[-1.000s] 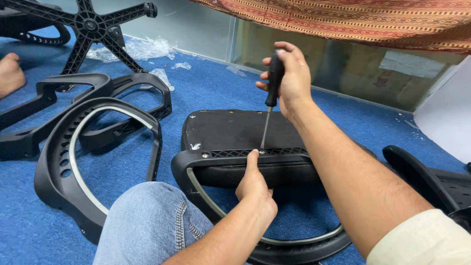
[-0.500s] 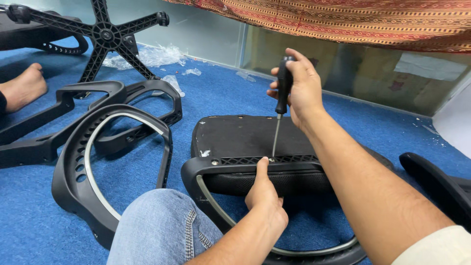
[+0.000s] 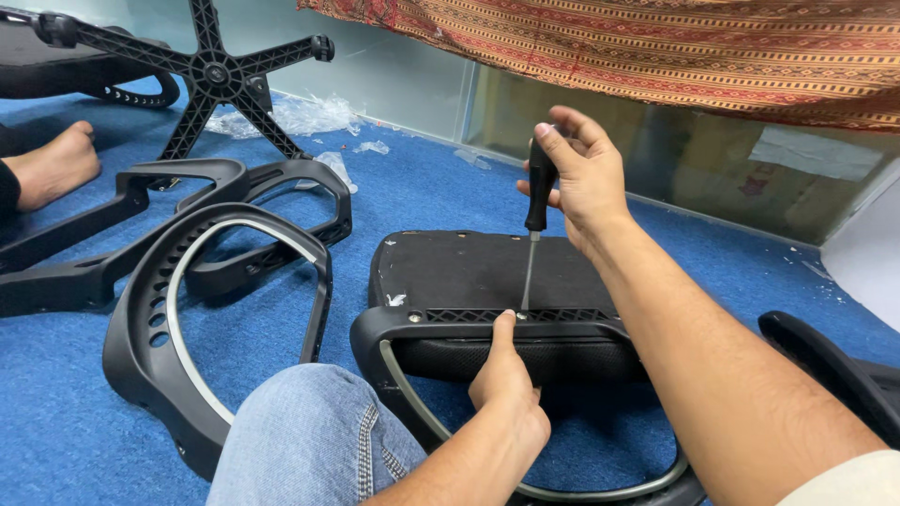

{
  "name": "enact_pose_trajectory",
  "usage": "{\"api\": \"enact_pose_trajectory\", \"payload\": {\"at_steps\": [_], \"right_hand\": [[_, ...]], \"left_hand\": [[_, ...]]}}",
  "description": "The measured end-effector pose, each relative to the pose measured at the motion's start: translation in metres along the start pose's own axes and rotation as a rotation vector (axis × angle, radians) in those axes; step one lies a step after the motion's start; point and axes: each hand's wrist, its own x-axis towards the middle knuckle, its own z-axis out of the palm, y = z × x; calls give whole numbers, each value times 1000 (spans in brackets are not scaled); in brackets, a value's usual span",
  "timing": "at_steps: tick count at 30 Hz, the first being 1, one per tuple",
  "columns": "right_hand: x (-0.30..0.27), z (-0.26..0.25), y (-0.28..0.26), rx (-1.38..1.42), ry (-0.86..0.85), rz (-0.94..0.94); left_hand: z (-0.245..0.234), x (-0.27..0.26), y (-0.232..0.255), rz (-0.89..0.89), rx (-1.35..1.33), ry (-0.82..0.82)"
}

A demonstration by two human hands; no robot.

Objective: The person uses a screwdriver to attach a black plastic armrest to the underside of a black office chair seat. They tighten multiple screws to secure the armrest in place.

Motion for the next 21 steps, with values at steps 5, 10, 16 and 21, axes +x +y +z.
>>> {"api": "enact_pose_trajectory", "payload": {"at_steps": [5, 10, 16, 21], "right_hand": [[1, 2, 0, 103, 27, 43], [3, 3, 2, 57, 76, 43], [3, 4, -6, -45, -21, -47], [-5, 7, -10, 23, -4, 22]], "left_hand": [[0, 2, -1, 6, 11, 4], [0, 2, -1, 5, 2, 9], [0, -2, 1, 5, 9, -5], [-1, -6, 3, -10, 27, 6]]}}
